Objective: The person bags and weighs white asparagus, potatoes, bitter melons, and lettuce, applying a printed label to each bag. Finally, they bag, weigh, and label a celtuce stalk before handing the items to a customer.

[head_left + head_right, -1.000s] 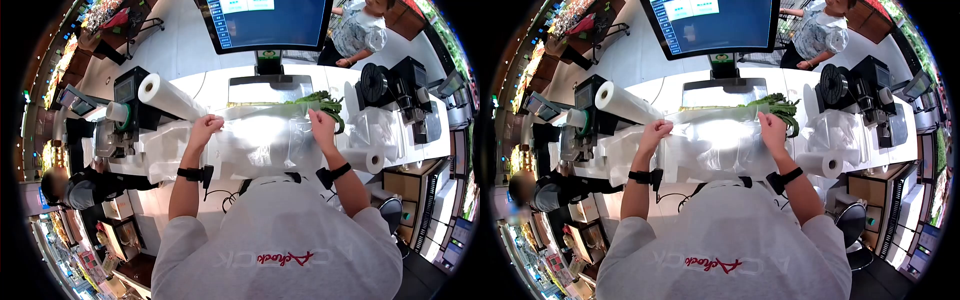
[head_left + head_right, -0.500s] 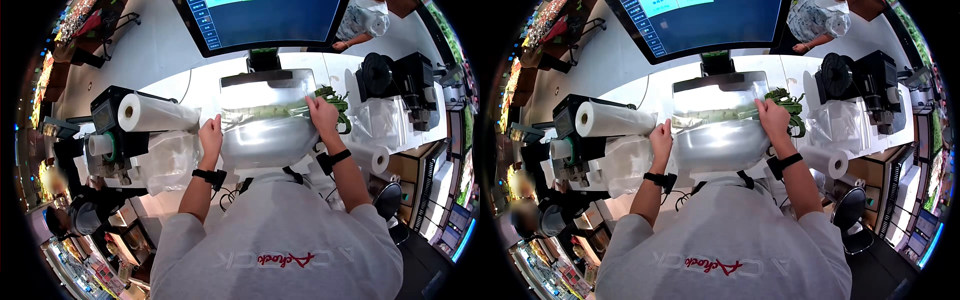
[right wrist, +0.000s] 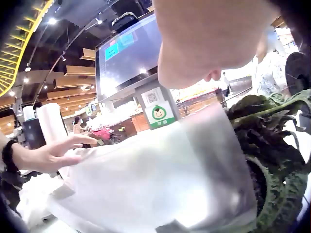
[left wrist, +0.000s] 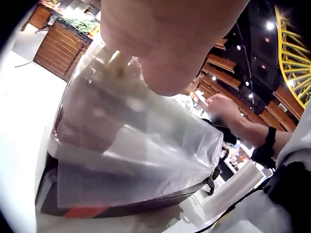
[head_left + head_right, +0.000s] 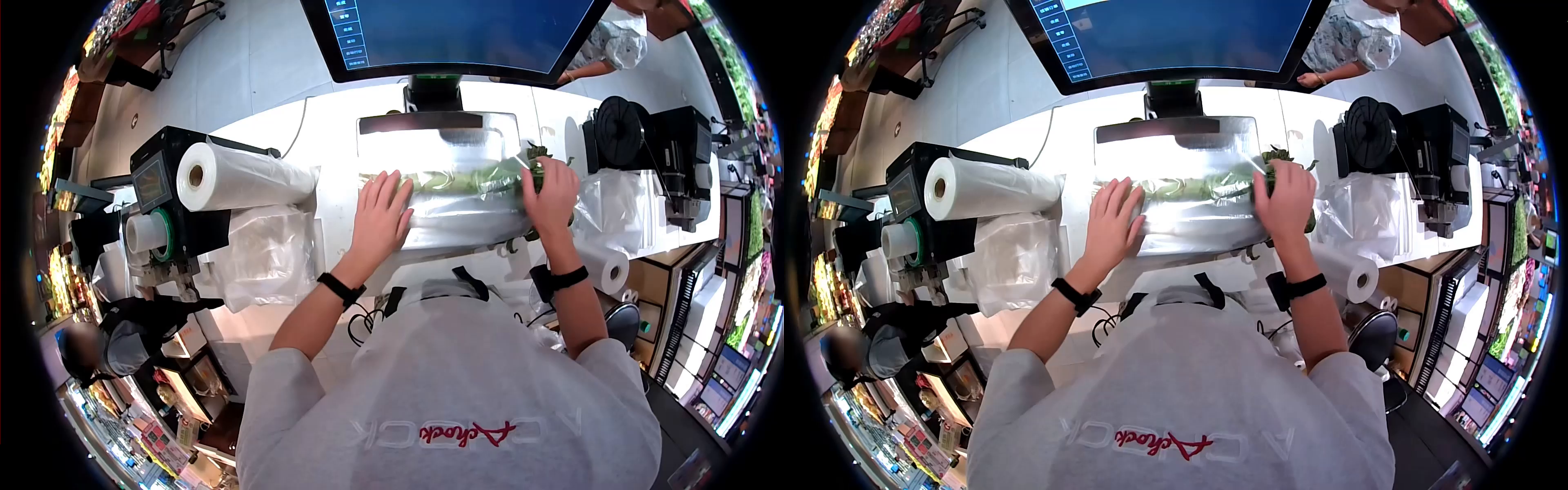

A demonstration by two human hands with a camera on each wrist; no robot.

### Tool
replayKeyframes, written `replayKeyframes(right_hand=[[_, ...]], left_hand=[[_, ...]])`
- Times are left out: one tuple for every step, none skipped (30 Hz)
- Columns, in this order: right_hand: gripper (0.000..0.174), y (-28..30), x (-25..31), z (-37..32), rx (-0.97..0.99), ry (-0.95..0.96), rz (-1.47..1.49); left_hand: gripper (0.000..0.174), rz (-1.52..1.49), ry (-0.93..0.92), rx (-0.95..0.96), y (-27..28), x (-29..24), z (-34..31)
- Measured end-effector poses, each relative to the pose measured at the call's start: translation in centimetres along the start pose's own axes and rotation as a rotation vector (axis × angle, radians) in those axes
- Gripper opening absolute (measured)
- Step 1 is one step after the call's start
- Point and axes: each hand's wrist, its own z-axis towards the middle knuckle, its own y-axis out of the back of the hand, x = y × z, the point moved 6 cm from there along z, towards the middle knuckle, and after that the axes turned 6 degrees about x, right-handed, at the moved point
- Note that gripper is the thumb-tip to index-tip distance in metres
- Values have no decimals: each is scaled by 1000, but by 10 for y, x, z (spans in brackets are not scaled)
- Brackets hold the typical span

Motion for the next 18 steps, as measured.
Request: replayKeyframes(right_hand=[[30,3,10,3,-49,92,41],[28,-2,27,4,-22,208,99],[29,-12,44,5,54,323,168],[32,-27,59,7,198,403,281],[36,-34,77,7,269,483,293],[42,-47,86,8,354,532,314],[42,-59,89,8,432,521,271],[43,-72,91,7,510,512,229],[43,-84,90,5,588,504,188],[39,-89,89,5,537,512,157],[38,-96,87,5,560,503,133],[36,-100,85,6,582,493,108],[34,-103,84,7,603,481,83],[25,-100,84,8,562,487,87],[24,-98,83,10,541,474,55],[22,-96,81,12,521,458,23],[21,-94,78,13,505,440,-8],[17,-85,78,13,371,477,-37]], left_hand=[[51,16,-3,13,-5,3,5],[53,32,-8,29,-12,6,7],[54,48,-15,46,-17,8,10],[55,71,-30,71,-19,11,15],[56,92,-45,98,-21,13,18],[57,111,-61,123,-24,15,22],[56,113,-64,169,-27,18,26],[56,114,-65,215,-31,21,29],[55,118,-62,261,-34,23,31],[48,143,-73,206,-34,21,36],[45,157,-39,268,-40,22,39],[42,173,-5,329,-47,22,43],[39,187,29,390,-53,23,45],[33,199,27,313,-51,20,46],[34,170,54,347,-46,19,50],[34,139,80,383,-41,17,53],[35,105,106,421,-36,15,55],[38,54,143,439,-32,15,56]])
